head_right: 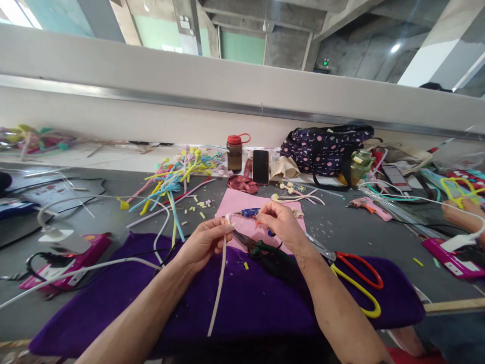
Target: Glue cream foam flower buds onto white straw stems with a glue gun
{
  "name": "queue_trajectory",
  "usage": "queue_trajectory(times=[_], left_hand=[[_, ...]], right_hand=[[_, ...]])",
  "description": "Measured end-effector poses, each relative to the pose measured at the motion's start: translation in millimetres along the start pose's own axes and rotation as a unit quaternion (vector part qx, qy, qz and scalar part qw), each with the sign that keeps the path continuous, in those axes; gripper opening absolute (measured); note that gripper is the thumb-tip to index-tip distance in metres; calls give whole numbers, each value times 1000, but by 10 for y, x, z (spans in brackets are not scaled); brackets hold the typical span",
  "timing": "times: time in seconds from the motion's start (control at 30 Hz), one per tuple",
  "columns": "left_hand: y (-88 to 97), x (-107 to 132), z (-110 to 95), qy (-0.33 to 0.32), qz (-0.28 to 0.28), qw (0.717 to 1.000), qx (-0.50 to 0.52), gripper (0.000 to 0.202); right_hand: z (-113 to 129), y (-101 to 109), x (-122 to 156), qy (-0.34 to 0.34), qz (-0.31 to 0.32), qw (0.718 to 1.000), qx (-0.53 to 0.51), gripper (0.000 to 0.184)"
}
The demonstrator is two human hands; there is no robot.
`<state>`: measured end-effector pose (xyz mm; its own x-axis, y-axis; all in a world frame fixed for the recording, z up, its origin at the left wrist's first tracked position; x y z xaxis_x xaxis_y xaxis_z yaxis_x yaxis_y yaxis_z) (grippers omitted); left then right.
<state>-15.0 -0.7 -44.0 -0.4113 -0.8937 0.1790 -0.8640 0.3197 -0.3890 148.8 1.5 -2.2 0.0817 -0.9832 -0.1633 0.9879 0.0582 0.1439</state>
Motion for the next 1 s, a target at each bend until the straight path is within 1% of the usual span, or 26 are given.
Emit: queue_trajectory(times=[0.1, 0.23, 0.43, 0.5, 0.57, 0.6, 0.63, 0.7, 0.73, 0.8, 0.9, 0.93, 1.0], left_hand=[[2, 7, -6, -1, -5, 1000, -4, 22], [7, 17, -13, 4, -17, 1000, -10, 22], [1, 26, -15, 3, -17, 1000, -12, 22], [4, 31, -27, 2, -18, 1000, -13, 22], [16, 37, -52, -1, -25, 1000, -6, 22], [24, 39, -67, -3, -29, 1000, 0, 22], [33, 41, -84, -4, -34, 999, 7, 23], [51, 43, -115, -8, -43, 999, 17, 23], [57, 43, -128, -9, -45, 999, 19, 23], [67, 44, -150, -12, -44, 999, 21, 23], [87, 47, -182, -21, -47, 998, 23, 22], [96, 49, -193, -25, -49, 998, 25, 22], [111, 52, -206, -29, -52, 998, 30, 23]], right_hand=[[1, 72, -11, 13, -18, 1000, 17, 12], [-37, 120, -37, 11, -34, 999, 29, 9], [-20, 96, -38, 19, -20, 999, 38, 11], [-21, 92, -35, 21, -12, 998, 64, 14], [-30, 129, -38, 21, -20, 991, 128, 19], [-35, 163, -43, 21, -28, 981, 189, 20], [-39, 201, -49, 21, -37, 964, 262, 20], [-53, 276, -64, 18, -41, 919, 391, 18], [-70, 307, -71, 13, -35, 901, 433, 20], [-129, 358, -81, -9, -11, 880, 476, 25], [-236, 382, -72, -54, 34, 852, 520, 24], [-259, 365, -64, -59, 51, 845, 529, 25], [-275, 307, -49, -51, 77, 839, 536, 34]])
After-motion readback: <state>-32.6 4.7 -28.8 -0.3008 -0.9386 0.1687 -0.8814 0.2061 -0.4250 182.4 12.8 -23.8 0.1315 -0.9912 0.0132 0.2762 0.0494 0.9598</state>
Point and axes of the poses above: each hand's wrist, its own x-axis away from the middle knuckle, its own y-axis out of the back of the hand, z = x × y, the point moved 7 cm from there along -x, towards the middle knuckle, and after that the axes turned 1 degree about -z, right-handed, at the moved point
